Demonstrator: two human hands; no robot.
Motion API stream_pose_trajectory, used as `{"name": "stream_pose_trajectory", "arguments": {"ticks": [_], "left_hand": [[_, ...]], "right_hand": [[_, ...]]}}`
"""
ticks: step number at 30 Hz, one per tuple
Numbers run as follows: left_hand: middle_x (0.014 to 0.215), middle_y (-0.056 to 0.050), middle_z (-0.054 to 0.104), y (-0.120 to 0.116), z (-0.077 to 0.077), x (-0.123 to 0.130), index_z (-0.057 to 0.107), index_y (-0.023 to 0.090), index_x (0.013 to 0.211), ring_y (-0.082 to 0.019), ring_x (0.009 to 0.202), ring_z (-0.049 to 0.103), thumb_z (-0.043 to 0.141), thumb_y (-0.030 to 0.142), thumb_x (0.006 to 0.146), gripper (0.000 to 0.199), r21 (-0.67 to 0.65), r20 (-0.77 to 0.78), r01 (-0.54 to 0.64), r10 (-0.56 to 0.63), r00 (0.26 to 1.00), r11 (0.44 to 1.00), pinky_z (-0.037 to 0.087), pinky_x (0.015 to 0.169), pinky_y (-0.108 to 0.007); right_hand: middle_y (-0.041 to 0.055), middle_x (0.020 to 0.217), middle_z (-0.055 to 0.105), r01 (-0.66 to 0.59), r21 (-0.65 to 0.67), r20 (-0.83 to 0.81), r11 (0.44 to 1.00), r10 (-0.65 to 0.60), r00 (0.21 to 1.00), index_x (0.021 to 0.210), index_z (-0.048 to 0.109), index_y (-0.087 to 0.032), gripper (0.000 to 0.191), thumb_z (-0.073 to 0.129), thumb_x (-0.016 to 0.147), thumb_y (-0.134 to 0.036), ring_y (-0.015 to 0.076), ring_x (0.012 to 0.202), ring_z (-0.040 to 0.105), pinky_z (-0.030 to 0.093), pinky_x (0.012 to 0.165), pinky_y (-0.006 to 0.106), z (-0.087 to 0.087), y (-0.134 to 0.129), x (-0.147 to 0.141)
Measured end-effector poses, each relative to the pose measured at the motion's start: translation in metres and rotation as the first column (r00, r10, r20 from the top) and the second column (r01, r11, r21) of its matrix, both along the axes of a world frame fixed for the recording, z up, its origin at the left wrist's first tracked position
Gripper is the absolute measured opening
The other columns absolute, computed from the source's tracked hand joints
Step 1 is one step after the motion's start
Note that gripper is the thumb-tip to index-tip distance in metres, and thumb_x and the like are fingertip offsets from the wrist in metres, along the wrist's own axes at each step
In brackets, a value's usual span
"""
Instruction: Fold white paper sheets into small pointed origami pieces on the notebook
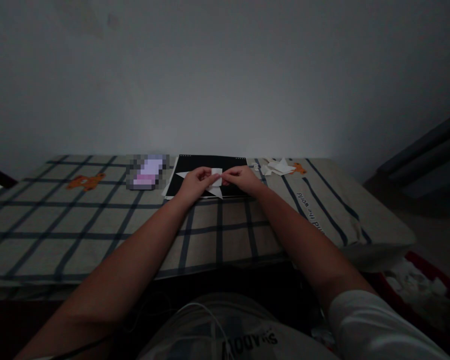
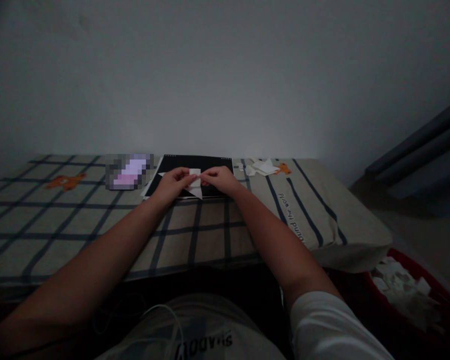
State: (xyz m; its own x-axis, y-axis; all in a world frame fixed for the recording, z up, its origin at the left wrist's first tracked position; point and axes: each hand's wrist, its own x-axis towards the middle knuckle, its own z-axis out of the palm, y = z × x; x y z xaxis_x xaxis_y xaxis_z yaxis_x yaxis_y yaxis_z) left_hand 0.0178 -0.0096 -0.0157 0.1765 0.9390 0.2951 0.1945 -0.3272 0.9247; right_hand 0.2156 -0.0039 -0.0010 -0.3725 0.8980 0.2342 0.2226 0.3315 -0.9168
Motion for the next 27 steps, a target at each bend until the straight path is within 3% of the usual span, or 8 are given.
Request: {"name": "stream_pose_trajectory", "arguments": {"ticks": [9, 14, 21, 27], "left_hand": [[0.077, -0.004, 0.072, -0.0035, 0.005, -0.0034, 0.076, 0.016, 0.085, -0.015, 0.067, 0.061, 0.077, 0.048, 0.07, 0.035, -0.023, -0.021, -0.089, 0.089, 0.996, 0.996, 0.046, 0.066, -0.028], [0.07, -0.003, 0.07, -0.0039, 0.0064, -0.004, 0.074, 0.017, 0.077, -0.015, 0.064, 0.059, 0.077, 0.048, 0.07, 0.031, -0.008, -0.058, -0.121, 0.12, 0.991, 0.993, 0.043, 0.061, -0.027], [0.063, -0.001, 0.066, -0.0025, 0.0046, -0.0031, 0.07, 0.017, 0.073, -0.014, 0.058, 0.057, 0.077, 0.048, 0.07, 0.031, -0.037, -0.025, -0.093, 0.092, 0.995, 0.995, 0.043, 0.057, -0.025], [0.071, -0.002, 0.069, -0.0002, 0.0034, -0.0041, 0.075, 0.017, 0.088, -0.014, 0.063, 0.062, 0.072, 0.049, 0.075, 0.035, -0.044, 0.054, -0.033, 0.035, 0.998, 0.998, 0.05, 0.063, -0.027]], "right_hand": [[0.0022, 0.069, 0.07, 0.027, 0.005, -0.017, 1.0, -0.027, 1.0, 0.074, 0.072, -0.016, 0.018, 0.065, 0.079, -0.032, 0.0135, 0.066, 0.063, 0.05, 0.069, 0.028, -0.0024, 0.0022, 0.0009], [0.002, 0.069, 0.071, 0.028, 0.009, -0.004, 1.0, -0.028, 1.0, 0.074, 0.072, -0.017, 0.018, 0.067, 0.078, -0.034, 0.0132, 0.066, 0.063, 0.05, 0.067, 0.028, -0.0039, 0.0024, 0.0006], [0.0012, 0.066, 0.069, 0.008, 0.005, 0.004, 1.0, -0.008, 1.0, 0.07, 0.07, -0.018, 0.02, 0.067, 0.078, -0.036, 0.0128, 0.064, 0.061, 0.05, 0.065, 0.027, -0.0014, 0.0004, 0.001], [0.0013, 0.066, 0.069, -0.012, -0.011, 0.008, 1.0, 0.012, 1.0, 0.07, 0.07, -0.017, 0.019, 0.066, 0.078, -0.035, 0.0122, 0.063, 0.061, 0.049, 0.065, 0.027, -0.0018, 0.0009, 0.0023]]}}
